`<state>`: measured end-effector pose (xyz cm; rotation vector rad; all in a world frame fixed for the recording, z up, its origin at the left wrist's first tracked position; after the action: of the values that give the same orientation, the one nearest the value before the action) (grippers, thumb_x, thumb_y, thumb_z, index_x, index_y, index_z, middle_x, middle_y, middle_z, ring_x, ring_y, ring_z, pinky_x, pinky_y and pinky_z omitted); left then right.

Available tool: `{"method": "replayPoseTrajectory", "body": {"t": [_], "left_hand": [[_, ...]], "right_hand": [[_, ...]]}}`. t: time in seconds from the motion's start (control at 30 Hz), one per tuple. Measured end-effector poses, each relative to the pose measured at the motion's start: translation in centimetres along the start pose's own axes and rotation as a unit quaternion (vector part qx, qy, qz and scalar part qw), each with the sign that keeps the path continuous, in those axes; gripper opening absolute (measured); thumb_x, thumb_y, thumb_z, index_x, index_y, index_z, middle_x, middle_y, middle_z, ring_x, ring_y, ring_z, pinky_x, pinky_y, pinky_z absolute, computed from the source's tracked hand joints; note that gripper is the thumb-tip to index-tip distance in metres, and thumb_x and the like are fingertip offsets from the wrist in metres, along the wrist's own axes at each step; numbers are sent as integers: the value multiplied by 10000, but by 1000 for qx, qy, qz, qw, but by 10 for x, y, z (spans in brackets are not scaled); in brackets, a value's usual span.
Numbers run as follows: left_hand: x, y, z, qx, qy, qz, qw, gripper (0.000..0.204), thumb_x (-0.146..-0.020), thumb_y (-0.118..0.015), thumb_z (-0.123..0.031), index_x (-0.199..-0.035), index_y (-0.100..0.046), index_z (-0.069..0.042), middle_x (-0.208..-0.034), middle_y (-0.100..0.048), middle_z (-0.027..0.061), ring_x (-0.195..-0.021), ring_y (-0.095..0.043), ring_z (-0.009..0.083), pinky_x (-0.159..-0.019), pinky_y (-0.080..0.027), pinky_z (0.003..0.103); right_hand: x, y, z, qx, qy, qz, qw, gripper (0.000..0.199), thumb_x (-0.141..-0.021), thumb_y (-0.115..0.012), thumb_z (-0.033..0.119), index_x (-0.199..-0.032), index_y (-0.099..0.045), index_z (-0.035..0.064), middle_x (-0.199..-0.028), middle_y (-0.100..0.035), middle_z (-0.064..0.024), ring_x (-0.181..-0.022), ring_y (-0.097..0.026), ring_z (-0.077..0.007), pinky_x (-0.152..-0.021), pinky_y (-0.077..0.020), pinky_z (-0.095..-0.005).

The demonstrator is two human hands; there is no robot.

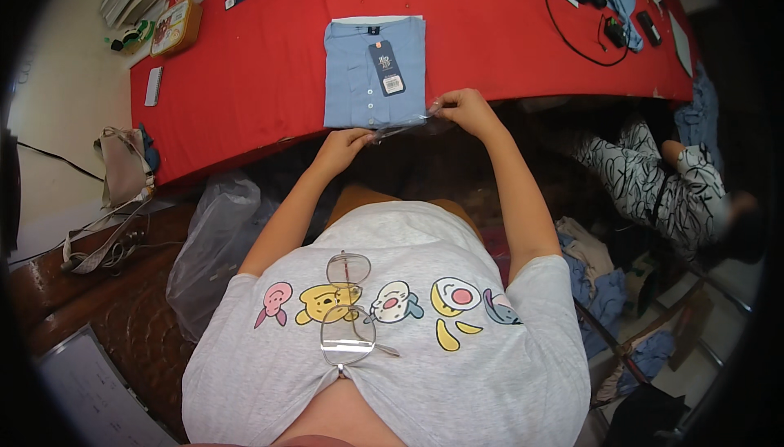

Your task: The person places a folded light blue shirt into a clear plastic bag, seals the bag by pressing the adhesive strip, and stacks it with other bagged shirts on a red surface.

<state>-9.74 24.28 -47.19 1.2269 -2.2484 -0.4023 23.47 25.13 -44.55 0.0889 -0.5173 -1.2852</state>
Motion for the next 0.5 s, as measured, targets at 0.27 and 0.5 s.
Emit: {"method": "replayPoseTrajectory", "body": {"t": [0.27, 0.5], "left_hand": [[34, 27, -6, -132, -77, -249, 956, 144, -966, -734, -162, -1033, -803, -56, -985, -788, 128, -949, -745, 303, -917, -553, 396], [32, 44, -12, -241, -120, -347, 898, 57, -918, -745, -92, -951, -790, -103, -929, -739, 61, -926, -699, 254, -1006, -487, 451]], "right_hand": [[-29, -14, 30, 110, 39, -6, 993, 110, -814, -762, 20, -922, -776, 8, -882, -746, -115, -881, -737, -236, -794, -561, -349], [-16, -39, 34, 166, 49, -93, 981, 118, -798, -775, 53, -916, -762, 57, -936, -636, -92, -918, -670, -279, -810, -532, -390]]}}
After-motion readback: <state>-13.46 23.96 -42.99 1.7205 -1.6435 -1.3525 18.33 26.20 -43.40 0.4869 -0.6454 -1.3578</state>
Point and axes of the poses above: each hand's wrist, its own x-axis away from the middle knuckle, its own y-axis out of the back of the hand, z = x × y, the point moved 2 cm from there along -x, towards the middle knuckle
